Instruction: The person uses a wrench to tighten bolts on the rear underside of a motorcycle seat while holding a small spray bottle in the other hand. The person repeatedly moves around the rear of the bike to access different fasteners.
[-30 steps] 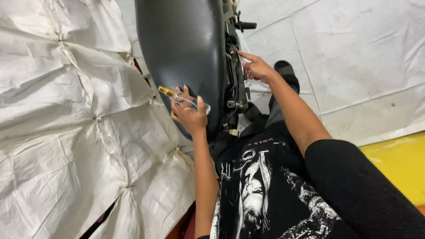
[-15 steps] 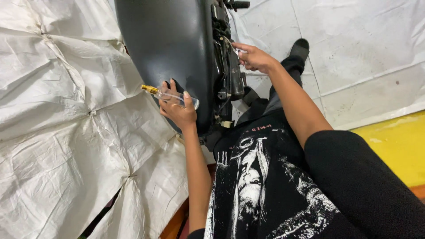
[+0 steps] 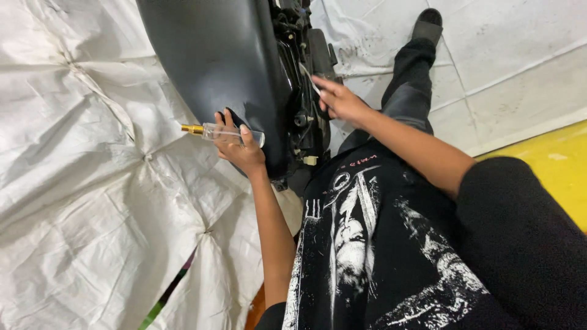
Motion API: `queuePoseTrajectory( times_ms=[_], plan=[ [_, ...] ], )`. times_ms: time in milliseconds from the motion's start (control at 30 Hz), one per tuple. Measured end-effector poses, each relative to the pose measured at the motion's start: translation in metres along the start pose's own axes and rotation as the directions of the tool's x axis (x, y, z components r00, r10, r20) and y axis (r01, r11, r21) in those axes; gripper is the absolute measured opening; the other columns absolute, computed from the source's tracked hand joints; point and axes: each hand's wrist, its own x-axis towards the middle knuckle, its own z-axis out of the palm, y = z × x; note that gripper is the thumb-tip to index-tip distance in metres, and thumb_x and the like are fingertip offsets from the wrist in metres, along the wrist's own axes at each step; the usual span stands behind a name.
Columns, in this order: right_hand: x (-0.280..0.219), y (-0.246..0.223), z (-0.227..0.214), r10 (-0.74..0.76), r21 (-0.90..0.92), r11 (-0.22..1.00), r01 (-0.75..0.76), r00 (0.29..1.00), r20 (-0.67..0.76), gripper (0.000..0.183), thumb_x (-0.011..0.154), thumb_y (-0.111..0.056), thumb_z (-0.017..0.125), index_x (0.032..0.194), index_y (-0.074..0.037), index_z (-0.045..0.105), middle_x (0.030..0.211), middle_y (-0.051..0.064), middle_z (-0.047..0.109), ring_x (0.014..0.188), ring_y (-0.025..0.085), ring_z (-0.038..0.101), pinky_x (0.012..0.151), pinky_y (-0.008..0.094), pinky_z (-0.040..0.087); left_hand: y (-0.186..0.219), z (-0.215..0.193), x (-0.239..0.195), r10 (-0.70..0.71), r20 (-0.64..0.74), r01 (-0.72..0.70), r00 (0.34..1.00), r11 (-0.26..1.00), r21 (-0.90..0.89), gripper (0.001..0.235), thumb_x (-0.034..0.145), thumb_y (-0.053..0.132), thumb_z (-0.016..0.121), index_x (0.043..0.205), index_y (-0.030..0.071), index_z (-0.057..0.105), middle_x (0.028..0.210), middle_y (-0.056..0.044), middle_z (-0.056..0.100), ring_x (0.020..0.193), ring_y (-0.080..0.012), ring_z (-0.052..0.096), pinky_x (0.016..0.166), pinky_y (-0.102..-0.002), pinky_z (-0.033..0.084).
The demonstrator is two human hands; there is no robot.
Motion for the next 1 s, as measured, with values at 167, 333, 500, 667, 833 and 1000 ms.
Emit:
queuePoseTrajectory(
  times_ms=[167, 333, 500, 667, 833, 1000],
  plan=[
    [0.000, 0.019, -0.002, -0.060, 0.022, 0.998, 0.060, 0.998, -0.017, 0.050, 0.108, -0.004, 0.044, 0.156, -0.016, 0.047, 0.072, 0.011, 0.060, 0.040, 0.014, 0.050, 0.036, 0.023, 0.039, -0.008, 0.004, -0.003, 0.044, 0.006, -0.044, 0.999, 0.999, 0.009, 0.062, 0.098, 0.057, 0.047, 0.141, 0.014, 0.061, 0.148, -0.003, 0.057, 0.129, -0.0222, 0.061, 0.109, -0.040, 0.038],
    [-0.025, 0.015, -0.008, -0.143, -0.115, 0.984, 0.138, 0.989, -0.041, 0.050, 0.108, -0.006, 0.042, 0.156, -0.018, 0.048, 0.076, 0.013, 0.065, 0.043, 0.017, 0.057, 0.037, 0.025, 0.044, -0.021, 0.013, 0.000, 0.102, 0.046, -0.080, 0.994, 0.936, -0.343, 0.062, 0.101, 0.035, 0.062, 0.136, -0.012, 0.040, 0.149, -0.032, 0.047, 0.131, -0.0415, 0.057, 0.111, -0.050, 0.045],
    [-0.051, -0.007, -0.006, -0.205, -0.489, 0.852, 0.189, 0.979, 0.022, 0.052, 0.107, -0.008, 0.050, 0.155, -0.027, 0.054, 0.083, 0.013, 0.072, 0.066, 0.032, 0.070, 0.057, 0.040, 0.052, -0.028, 0.011, -0.003, 0.062, 0.019, -0.061, 0.998, 0.997, -0.036, 0.055, 0.097, 0.049, 0.053, 0.136, 0.014, 0.069, 0.143, -0.005, 0.062, 0.132, -0.0214, 0.059, 0.114, -0.037, 0.040],
    [-0.058, -0.010, -0.005, -0.255, -0.633, 0.739, 0.231, 0.965, 0.055, 0.051, 0.107, -0.010, 0.049, 0.156, -0.026, 0.052, 0.087, 0.014, 0.075, 0.071, 0.036, 0.071, 0.063, 0.042, 0.053, -0.013, 0.003, -0.006, 0.059, 0.053, -0.057, 0.997, 0.997, -0.045, 0.061, 0.100, 0.054, 0.049, 0.141, 0.011, 0.063, 0.144, -0.006, 0.062, 0.128, -0.0233, 0.062, 0.111, -0.040, 0.042],
    [-0.066, -0.003, 0.002, -0.333, -0.741, 0.608, 0.285, 0.939, 0.088, 0.047, 0.107, -0.015, 0.051, 0.153, -0.024, 0.054, 0.092, 0.017, 0.074, 0.084, 0.041, 0.071, 0.069, 0.047, 0.054, -0.010, 0.001, -0.006, 0.051, 0.036, -0.050, 0.998, 0.998, -0.033, 0.062, 0.101, 0.054, 0.050, 0.142, 0.007, 0.056, 0.141, -0.004, 0.064, 0.125, -0.0216, 0.065, 0.110, -0.041, 0.044],
    [-0.059, 0.010, -0.009, -0.475, -0.858, 0.386, 0.339, 0.870, 0.130, 0.046, 0.110, -0.014, 0.046, 0.152, -0.031, 0.055, 0.077, 0.004, 0.065, 0.058, 0.027, 0.060, 0.053, 0.035, 0.050, -0.036, 0.010, -0.006, 0.012, 0.051, -0.018, 0.999, 0.994, 0.108, 0.056, 0.101, 0.057, 0.045, 0.141, 0.022, 0.063, 0.145, 0.003, 0.060, 0.128, -0.0208, 0.061, 0.113, -0.040, 0.038]
  ],
)
